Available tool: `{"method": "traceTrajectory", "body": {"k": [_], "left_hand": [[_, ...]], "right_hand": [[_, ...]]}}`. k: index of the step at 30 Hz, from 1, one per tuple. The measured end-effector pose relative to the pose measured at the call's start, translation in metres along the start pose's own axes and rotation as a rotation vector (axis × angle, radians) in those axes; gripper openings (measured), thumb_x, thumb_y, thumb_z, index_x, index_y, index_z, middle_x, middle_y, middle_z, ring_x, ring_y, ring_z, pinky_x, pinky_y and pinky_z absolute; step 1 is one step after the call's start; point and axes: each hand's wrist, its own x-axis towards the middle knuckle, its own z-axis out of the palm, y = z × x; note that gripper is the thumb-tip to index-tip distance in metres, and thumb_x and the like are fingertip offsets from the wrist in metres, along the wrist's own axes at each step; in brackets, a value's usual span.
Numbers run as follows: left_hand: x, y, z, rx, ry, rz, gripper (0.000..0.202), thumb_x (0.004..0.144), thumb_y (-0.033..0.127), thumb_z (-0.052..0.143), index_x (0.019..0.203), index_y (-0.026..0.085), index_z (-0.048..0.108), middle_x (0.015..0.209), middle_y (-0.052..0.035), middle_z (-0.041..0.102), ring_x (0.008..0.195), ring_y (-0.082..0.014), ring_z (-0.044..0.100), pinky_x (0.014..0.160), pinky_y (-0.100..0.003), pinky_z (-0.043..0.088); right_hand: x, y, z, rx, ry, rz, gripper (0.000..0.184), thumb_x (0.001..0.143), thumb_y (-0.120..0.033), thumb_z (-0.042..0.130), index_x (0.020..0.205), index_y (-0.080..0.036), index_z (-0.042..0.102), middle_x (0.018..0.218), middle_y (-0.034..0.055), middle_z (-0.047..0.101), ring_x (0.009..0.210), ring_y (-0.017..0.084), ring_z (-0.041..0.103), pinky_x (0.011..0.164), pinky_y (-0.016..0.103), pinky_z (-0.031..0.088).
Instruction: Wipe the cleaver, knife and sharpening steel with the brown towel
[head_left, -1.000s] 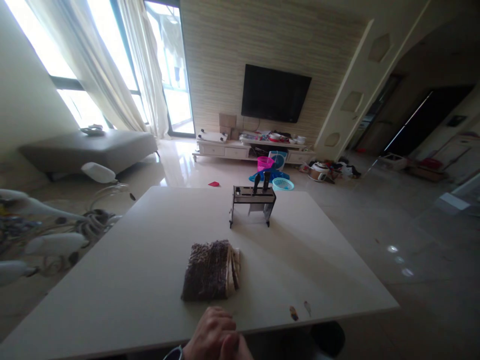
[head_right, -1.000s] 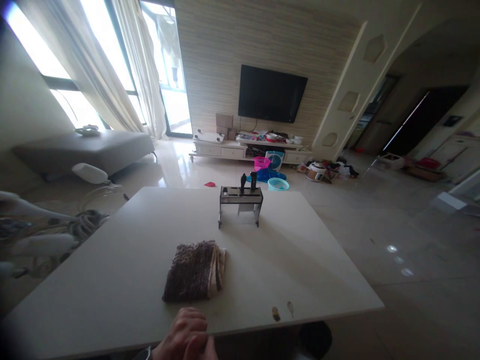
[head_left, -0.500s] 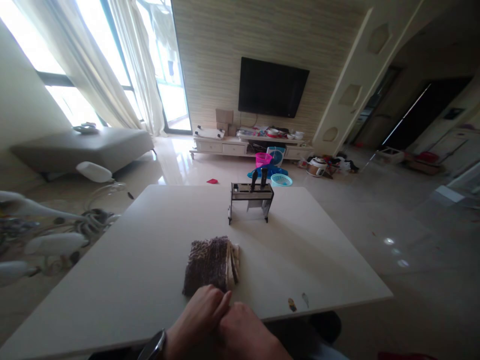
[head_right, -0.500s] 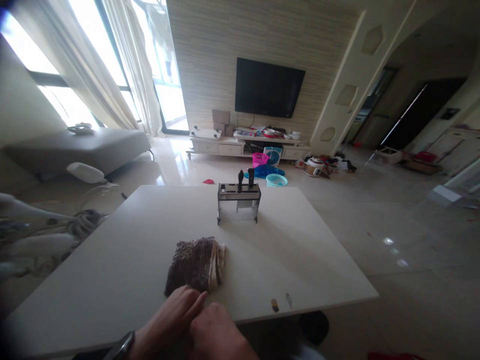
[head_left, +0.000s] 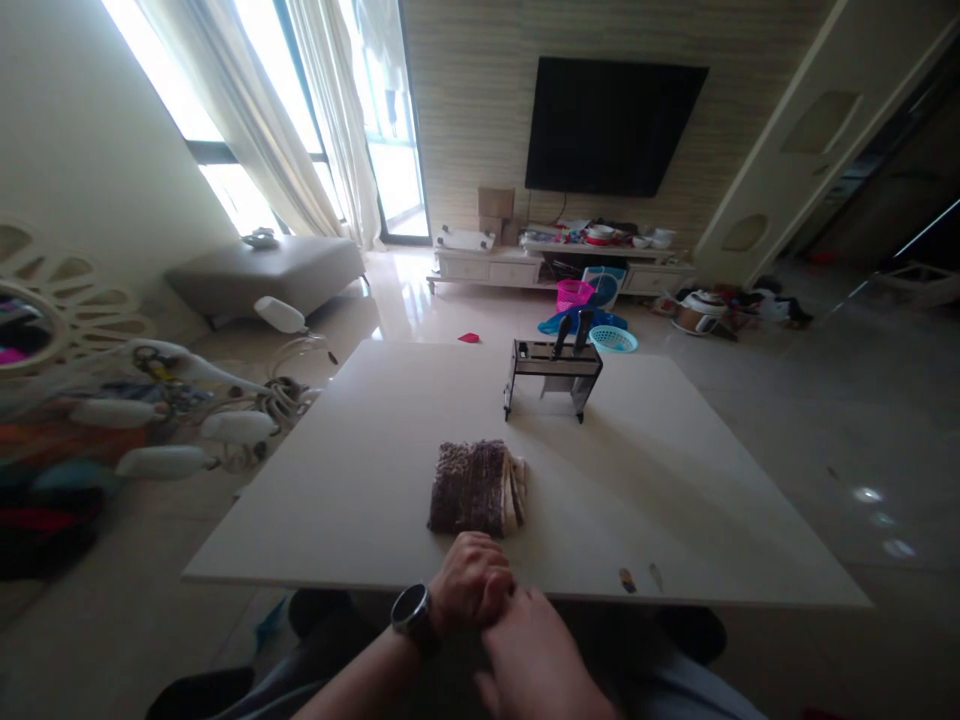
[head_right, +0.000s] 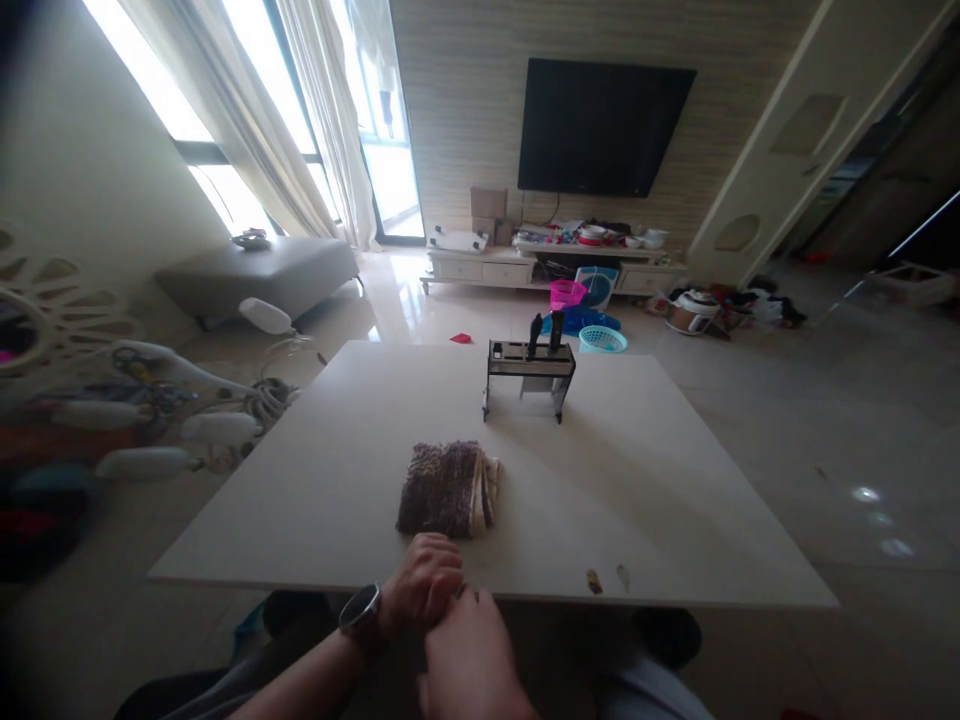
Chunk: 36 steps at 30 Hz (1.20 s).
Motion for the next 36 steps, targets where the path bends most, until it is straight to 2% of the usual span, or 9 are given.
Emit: {"method": "traceTrajectory", "body": {"k": [4,8,12,15,17,20,24,28,36], "left_hand": [[0.008,-0.004,-0.016,-0.075,-0.053,-0.2,0.058,0.106,0.032,0.021,0.052,0.02,0.039,0.05,0.0009,0.037,0.046,-0.0116,0.025,0.055,-0.032,0.023],[0.021,0.004,-0.035,-0.095,0.022,-0.455,0.046,0.104,0.029,0.038,0.06,0.017,0.046,0.056,0.0016,0.047,0.052,-0.0097,0.037,0.057,-0.029,0.024],[0.036,0.01,-0.049,-0.153,0.22,-0.592,0.016,0.089,0.015,0.051,0.074,0.018,0.056,0.072,-0.0003,0.06,0.065,-0.0116,0.05,0.061,-0.023,0.034],[0.043,0.009,-0.049,-0.159,0.413,-0.572,0.019,0.072,0.002,0.044,0.068,0.018,0.054,0.071,-0.0011,0.057,0.065,-0.0123,0.05,0.06,-0.022,0.035],[0.047,0.008,-0.045,-0.136,0.505,-0.538,0.018,0.064,0.001,0.041,0.058,0.018,0.044,0.062,-0.0002,0.049,0.06,-0.0117,0.045,0.056,-0.022,0.03],[0.051,0.009,-0.036,-0.154,0.518,-0.493,0.019,0.061,0.002,0.042,0.053,0.018,0.036,0.055,0.0015,0.042,0.054,-0.0098,0.038,0.052,-0.023,0.023],[0.052,0.013,-0.031,-0.211,0.477,-0.452,0.018,0.059,0.002,0.044,0.05,0.017,0.039,0.051,0.0023,0.042,0.05,-0.0078,0.037,0.05,-0.023,0.02],[0.049,0.016,-0.03,-0.224,0.461,-0.423,0.018,0.053,0.0,0.042,0.049,0.016,0.037,0.048,0.0041,0.036,0.048,-0.0066,0.032,0.05,-0.024,0.017],[0.053,0.015,-0.029,-0.266,0.518,-0.526,0.017,0.057,0.002,0.041,0.052,0.018,0.038,0.053,0.0023,0.042,0.053,-0.0093,0.038,0.052,-0.023,0.024]], "right_hand": [[0.004,0.022,-0.028,0.196,0.058,-0.191,0.014,0.082,-0.025,0.067,0.088,-0.022,0.079,0.091,0.0075,0.079,0.087,0.023,0.071,0.079,0.03,0.051],[0.016,0.045,-0.037,0.533,0.239,-0.267,0.016,0.081,-0.016,0.062,0.077,-0.02,0.076,0.084,0.0029,0.078,0.081,0.017,0.071,0.078,0.025,0.049],[0.035,0.061,-0.04,0.892,0.628,-0.126,0.015,0.071,-0.009,0.056,0.072,-0.017,0.068,0.079,0.0021,0.071,0.079,0.016,0.065,0.077,0.026,0.049],[0.05,0.068,-0.036,1.075,0.83,0.077,0.015,0.056,-0.007,0.045,0.059,-0.02,0.052,0.06,-0.001,0.056,0.064,0.015,0.055,0.065,0.025,0.043],[0.057,0.068,-0.032,1.18,0.856,0.138,0.013,0.051,-0.009,0.042,0.054,-0.021,0.046,0.055,-0.0027,0.049,0.058,0.013,0.048,0.059,0.025,0.038],[0.062,0.061,-0.026,1.304,0.853,0.163,0.01,0.046,-0.014,0.041,0.052,-0.022,0.044,0.052,-0.0031,0.045,0.055,0.012,0.042,0.054,0.023,0.032],[0.06,0.053,-0.022,1.461,0.864,0.137,0.009,0.04,-0.02,0.04,0.049,-0.023,0.042,0.051,-0.0021,0.046,0.052,0.012,0.04,0.048,0.023,0.027],[0.056,0.057,-0.024,1.586,0.939,0.078,0.008,0.041,-0.018,0.042,0.047,-0.022,0.045,0.05,-0.0022,0.046,0.052,0.012,0.04,0.048,0.023,0.027],[0.049,0.067,-0.037,1.652,0.993,0.095,0.01,0.038,-0.015,0.043,0.045,-0.022,0.046,0.046,-0.0041,0.045,0.048,0.011,0.04,0.046,0.022,0.024]]}}
